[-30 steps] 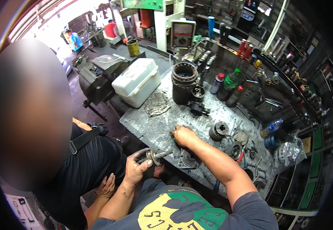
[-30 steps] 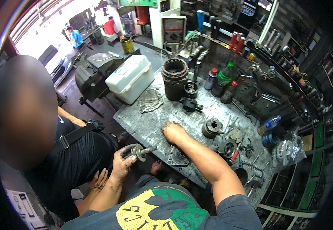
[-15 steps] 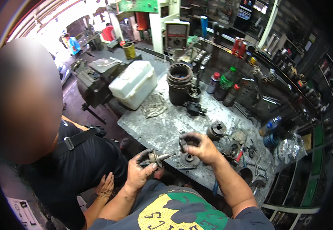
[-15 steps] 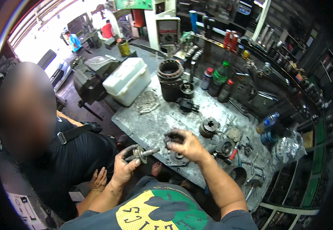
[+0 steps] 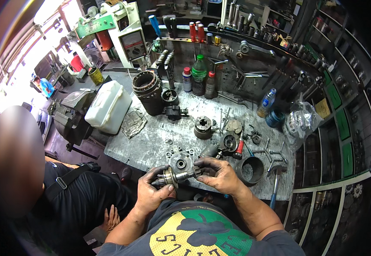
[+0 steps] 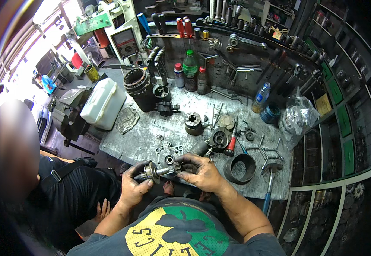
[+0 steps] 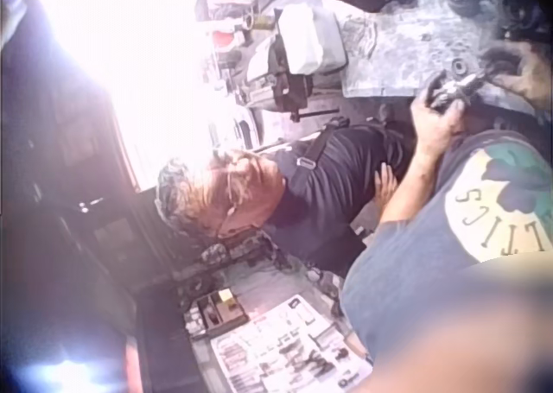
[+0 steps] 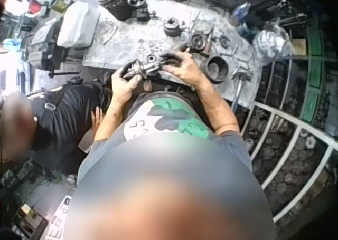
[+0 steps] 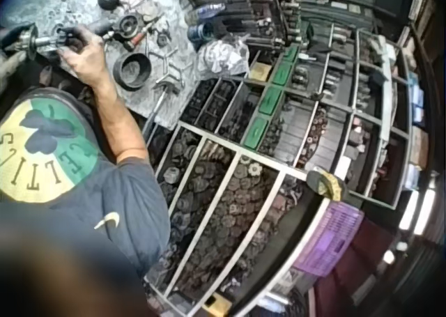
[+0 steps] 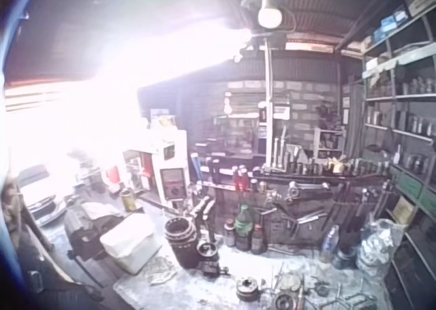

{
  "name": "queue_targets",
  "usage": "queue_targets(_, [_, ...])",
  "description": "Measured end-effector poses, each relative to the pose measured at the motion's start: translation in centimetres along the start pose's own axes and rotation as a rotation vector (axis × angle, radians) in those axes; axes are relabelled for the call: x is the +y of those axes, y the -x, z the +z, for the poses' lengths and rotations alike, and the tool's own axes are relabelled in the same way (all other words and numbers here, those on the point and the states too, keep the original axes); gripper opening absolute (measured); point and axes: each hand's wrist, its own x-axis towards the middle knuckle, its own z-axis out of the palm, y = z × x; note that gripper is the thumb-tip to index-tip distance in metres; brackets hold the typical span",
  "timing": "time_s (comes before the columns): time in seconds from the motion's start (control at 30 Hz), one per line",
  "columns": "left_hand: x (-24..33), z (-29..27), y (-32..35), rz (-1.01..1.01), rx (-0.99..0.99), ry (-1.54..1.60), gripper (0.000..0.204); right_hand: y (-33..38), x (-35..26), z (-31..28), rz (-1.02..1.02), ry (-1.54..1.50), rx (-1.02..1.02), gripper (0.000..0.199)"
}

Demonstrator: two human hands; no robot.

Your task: The person assembles small mechanical components on a workbench, using a hammer to tap parts into place and a screwdriver to adjust fasteners. They handle cylindrical housings, bearings, and shafts, occasionally inspecting fit and alignment while a coworker observes nearby.

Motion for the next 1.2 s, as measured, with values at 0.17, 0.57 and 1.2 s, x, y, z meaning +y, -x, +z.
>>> queue_targets(0.17, [0.1, 0.8, 0.3, 0.02, -0.028, -0.044, 0.064, 1.1, 0.2, 0.0, 0.014, -0.053, 0.033, 0.044])
queue_targets(0.57, [0.6, -0.1, 0.9, -0.082, -0.093, 0.064, 0.065, 0.7, -1.2, 0.2, -0.271, 0.523, -0.034, 0.05])
queue_targets(1.2, [-1.1, 0.7, 0.7, -0.427, -0.156, 0.657, 0.073, 0.5, -1.8, 1.9, -0.343, 0.623, 0.009, 0.06])
